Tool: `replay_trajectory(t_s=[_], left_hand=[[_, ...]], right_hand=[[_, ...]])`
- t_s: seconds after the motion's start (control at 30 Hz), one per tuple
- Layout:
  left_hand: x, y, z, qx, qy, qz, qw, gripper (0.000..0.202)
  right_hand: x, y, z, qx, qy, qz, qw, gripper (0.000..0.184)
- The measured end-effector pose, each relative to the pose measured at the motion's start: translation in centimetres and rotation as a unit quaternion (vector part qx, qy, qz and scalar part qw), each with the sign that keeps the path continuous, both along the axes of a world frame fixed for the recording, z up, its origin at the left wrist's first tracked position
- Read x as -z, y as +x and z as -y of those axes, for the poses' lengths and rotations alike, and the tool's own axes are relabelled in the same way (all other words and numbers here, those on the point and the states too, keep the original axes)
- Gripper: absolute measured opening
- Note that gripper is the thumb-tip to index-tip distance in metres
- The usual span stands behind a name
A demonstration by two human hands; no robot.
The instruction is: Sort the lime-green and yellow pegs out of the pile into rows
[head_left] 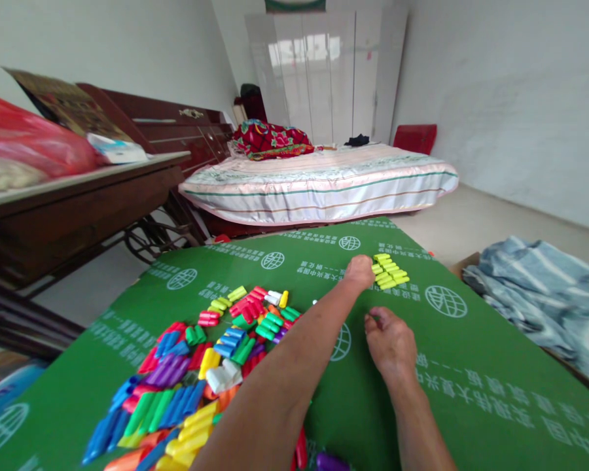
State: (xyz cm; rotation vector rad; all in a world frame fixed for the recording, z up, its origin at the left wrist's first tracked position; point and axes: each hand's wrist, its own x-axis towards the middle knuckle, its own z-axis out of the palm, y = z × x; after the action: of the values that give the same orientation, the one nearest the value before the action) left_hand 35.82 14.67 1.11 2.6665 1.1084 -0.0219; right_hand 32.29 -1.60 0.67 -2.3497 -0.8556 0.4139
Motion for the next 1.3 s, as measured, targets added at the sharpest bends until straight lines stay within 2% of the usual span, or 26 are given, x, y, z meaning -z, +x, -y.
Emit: replay_trajectory(t_s=[0.47, 0.6, 0.7, 0.87, 1.0, 1.1, 1.2, 1.3], left_hand=[[-0.1, -0.2, 0.3, 0.02, 0.005, 0.003, 1.0, 0.03], [-0.6, -1.4, 0.1, 0.021, 0.018, 0.002, 1.0, 0.031], [-1.6, -3.3, -0.5, 0.018, 0.034, -0.003, 0.999, 0.032], [-4.6, -9.2, -2.8, 0.001, 0.067, -0.024, 0.997, 0.031], [-7.8, -16.3, -4.7, -0.025, 0.077, -0.079, 0.994, 0.022], [-9.6, -22.1, -5.1, -0.057, 0.063, -0.138, 0.987, 0.016], [-10.3, -27.5, -4.6, -0.097, 0.046, -0.185, 0.977, 0.018], [-10.2, -31.6, -3.4, -0.128, 0.034, -0.215, 0.968, 0.02]], right_hand=[[0.3, 0.0, 0.0, -0.008, 0.004, -0.001, 1.0, 0.032], [0.5, 0.1, 0.0, -0.004, 0.01, -0.003, 1.0, 0.032], [0.7, 0.2, 0.0, 0.001, 0.006, -0.011, 1.0, 0.032], [1.1, 0.5, 0.2, 0.005, 0.015, -0.056, 0.998, 0.034], [1.3, 0.7, 0.4, 0.013, 0.009, -0.076, 0.997, 0.036], [1.4, 0.9, 0.4, 0.014, 0.002, -0.089, 0.996, 0.037], [1.3, 0.9, 0.5, 0.013, 0.001, -0.094, 0.995, 0.037], [1.3, 0.9, 0.5, 0.011, -0.007, -0.086, 0.996, 0.038]])
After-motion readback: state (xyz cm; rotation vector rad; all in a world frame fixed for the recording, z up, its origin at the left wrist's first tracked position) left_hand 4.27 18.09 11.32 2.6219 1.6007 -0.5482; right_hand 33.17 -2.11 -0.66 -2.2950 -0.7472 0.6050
